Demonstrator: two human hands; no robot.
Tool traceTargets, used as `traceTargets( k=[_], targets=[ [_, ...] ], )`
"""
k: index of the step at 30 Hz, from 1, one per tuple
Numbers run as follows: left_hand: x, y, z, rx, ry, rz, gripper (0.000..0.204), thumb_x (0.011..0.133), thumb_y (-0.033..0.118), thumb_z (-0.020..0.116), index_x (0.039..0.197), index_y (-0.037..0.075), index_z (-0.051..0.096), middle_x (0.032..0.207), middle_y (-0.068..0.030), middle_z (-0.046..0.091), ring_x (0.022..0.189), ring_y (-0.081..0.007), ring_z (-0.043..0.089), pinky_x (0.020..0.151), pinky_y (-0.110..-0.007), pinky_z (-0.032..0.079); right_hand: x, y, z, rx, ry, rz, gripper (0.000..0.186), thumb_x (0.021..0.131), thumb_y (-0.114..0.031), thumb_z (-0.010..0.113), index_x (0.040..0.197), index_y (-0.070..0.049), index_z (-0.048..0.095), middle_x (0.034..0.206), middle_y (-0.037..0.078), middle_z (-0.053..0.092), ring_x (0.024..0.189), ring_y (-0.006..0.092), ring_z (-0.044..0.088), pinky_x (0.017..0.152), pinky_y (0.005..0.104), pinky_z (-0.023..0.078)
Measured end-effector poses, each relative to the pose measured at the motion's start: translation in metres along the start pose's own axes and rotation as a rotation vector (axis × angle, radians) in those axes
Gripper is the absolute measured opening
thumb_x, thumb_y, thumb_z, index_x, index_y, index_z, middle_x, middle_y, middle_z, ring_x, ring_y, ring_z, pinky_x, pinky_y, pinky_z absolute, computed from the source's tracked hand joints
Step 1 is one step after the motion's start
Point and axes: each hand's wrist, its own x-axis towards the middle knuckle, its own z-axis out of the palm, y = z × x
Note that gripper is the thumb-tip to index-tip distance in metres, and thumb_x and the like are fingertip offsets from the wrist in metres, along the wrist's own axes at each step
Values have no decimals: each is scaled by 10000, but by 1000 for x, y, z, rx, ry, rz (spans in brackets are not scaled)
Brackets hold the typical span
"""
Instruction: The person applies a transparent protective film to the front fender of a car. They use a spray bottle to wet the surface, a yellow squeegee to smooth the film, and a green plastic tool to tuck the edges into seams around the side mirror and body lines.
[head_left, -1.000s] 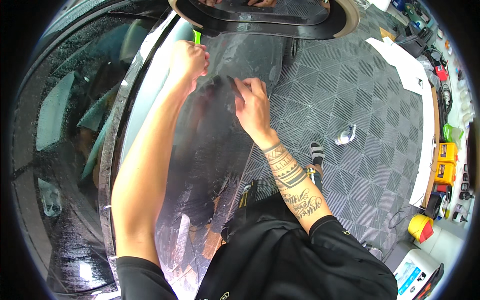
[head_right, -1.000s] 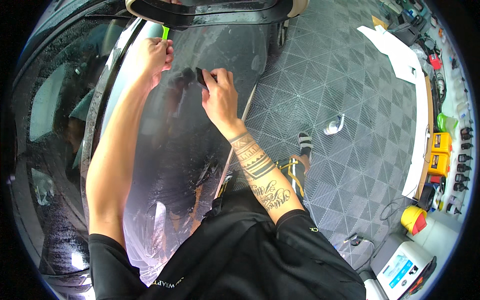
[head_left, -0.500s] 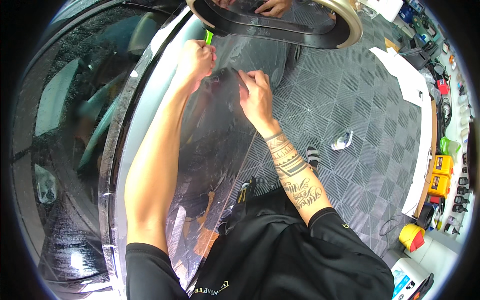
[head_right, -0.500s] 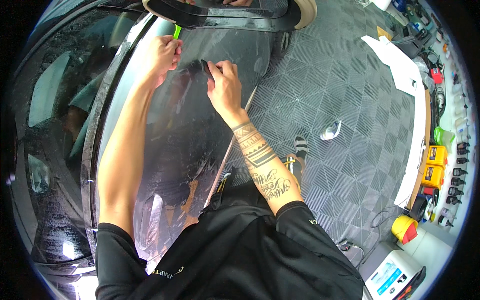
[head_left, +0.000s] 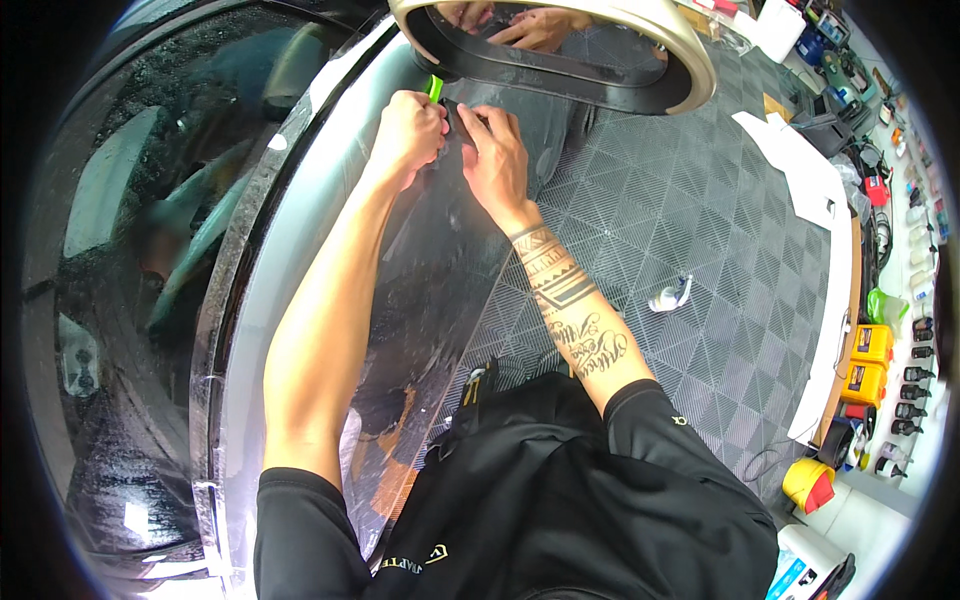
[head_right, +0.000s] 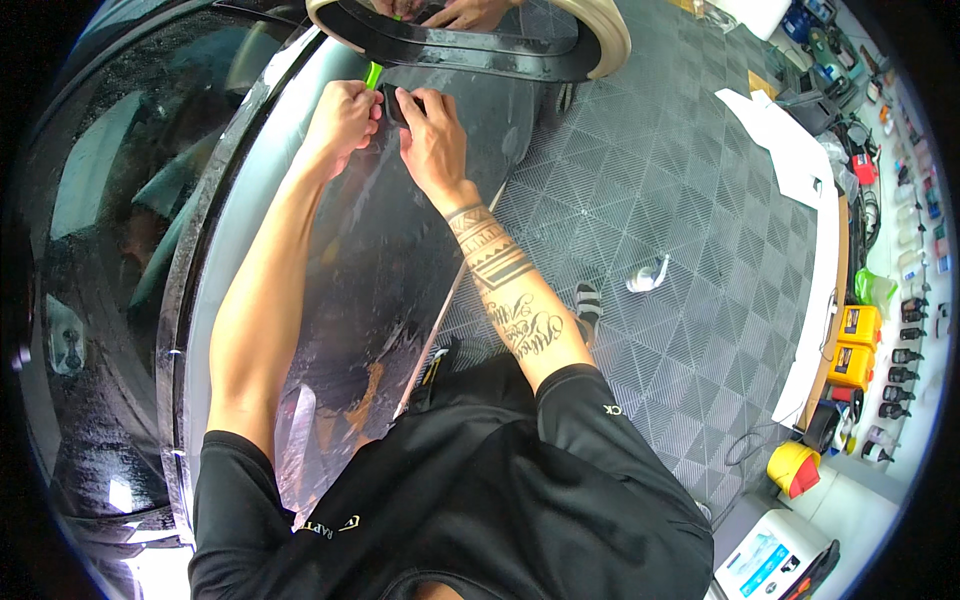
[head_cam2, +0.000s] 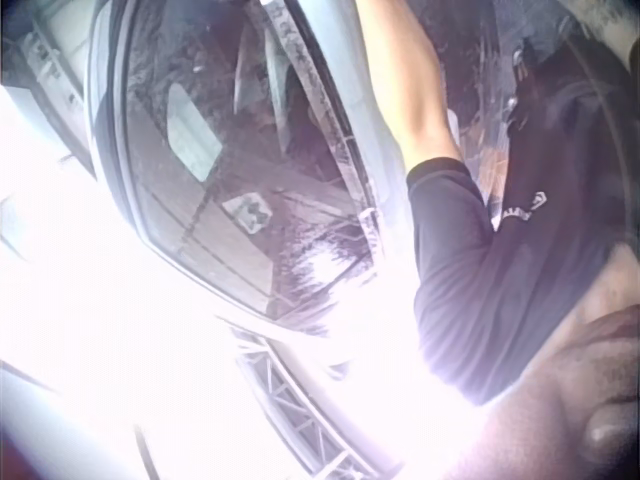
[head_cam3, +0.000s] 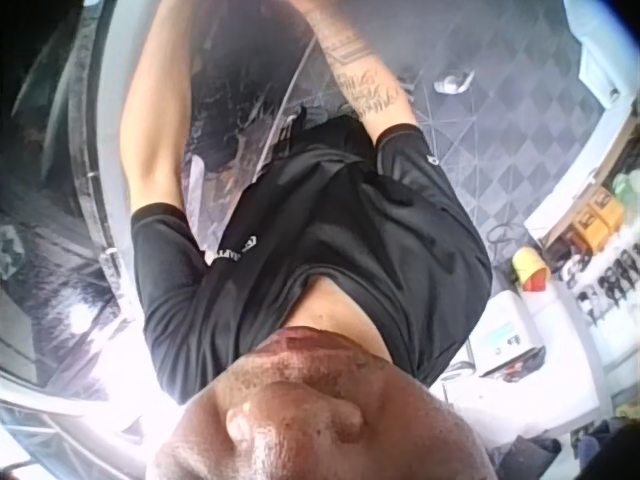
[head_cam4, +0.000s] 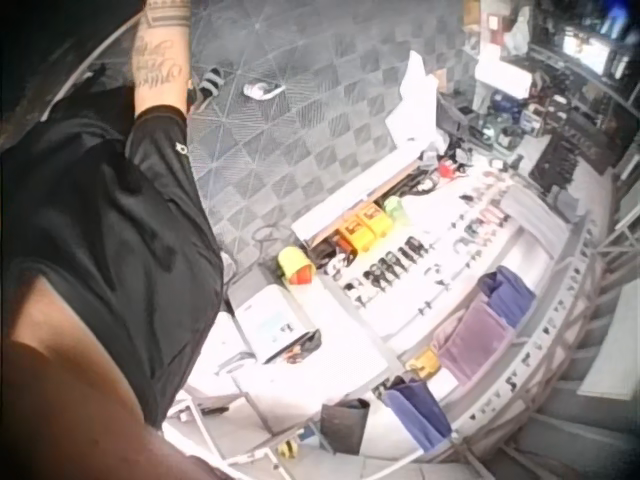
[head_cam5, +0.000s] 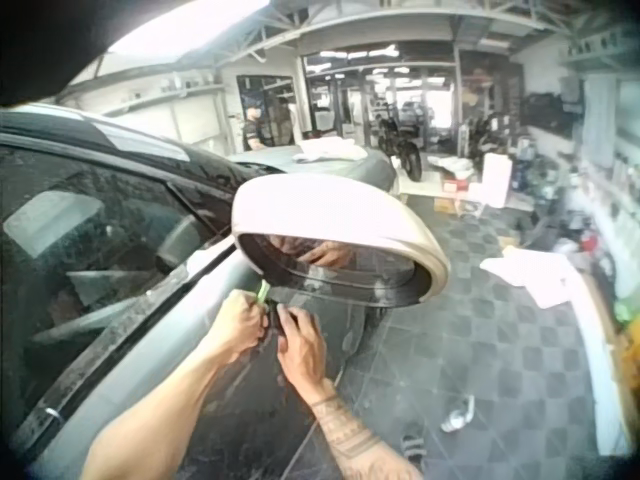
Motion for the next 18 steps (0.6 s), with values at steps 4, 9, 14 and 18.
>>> traceTargets(
  k=[4, 9, 14, 18],
  targets=[
    [11, -4, -5, -122, -29, 41, 180, 914, 62, 492, 837, -38, 621, 653, -69, 621, 488, -143, 570, 405, -279, 419, 17, 21, 8, 15, 2, -162, 655, 614, 87, 693, 1242, -46, 559, 1107, 111, 552, 1001, 325, 538, 821, 404, 513],
    [6, 2, 4, 70, 52, -8, 223, 937, 99, 480, 830, -55, 600, 652, -56, 550, 509, -123, 510, 407, -271, 390, 22, 34, 16, -19, -22, -233, 689, 614, 101, 673, 1271, -40, 524, 1167, 122, 529, 1053, 347, 516, 868, 414, 502],
    [27, -31, 15, 94, 140, 129, 254, 944, 124, 482, 823, -66, 597, 641, -68, 561, 489, -136, 521, 408, -281, 413, 29, 47, 29, -91, -53, -299, 621, 633, 84, 669, 1231, -4, 525, 1164, 152, 501, 1091, 383, 496, 888, 441, 489],
    [28, -40, 21, 131, 208, 169, 268, 943, 129, 479, 801, -65, 598, 645, -68, 577, 503, -137, 545, 427, -292, 441, 28, 49, 33, -110, -63, -339, 583, 653, 81, 664, 1215, 8, 524, 1166, 165, 497, 1100, 398, 490, 902, 450, 477]
  ],
)
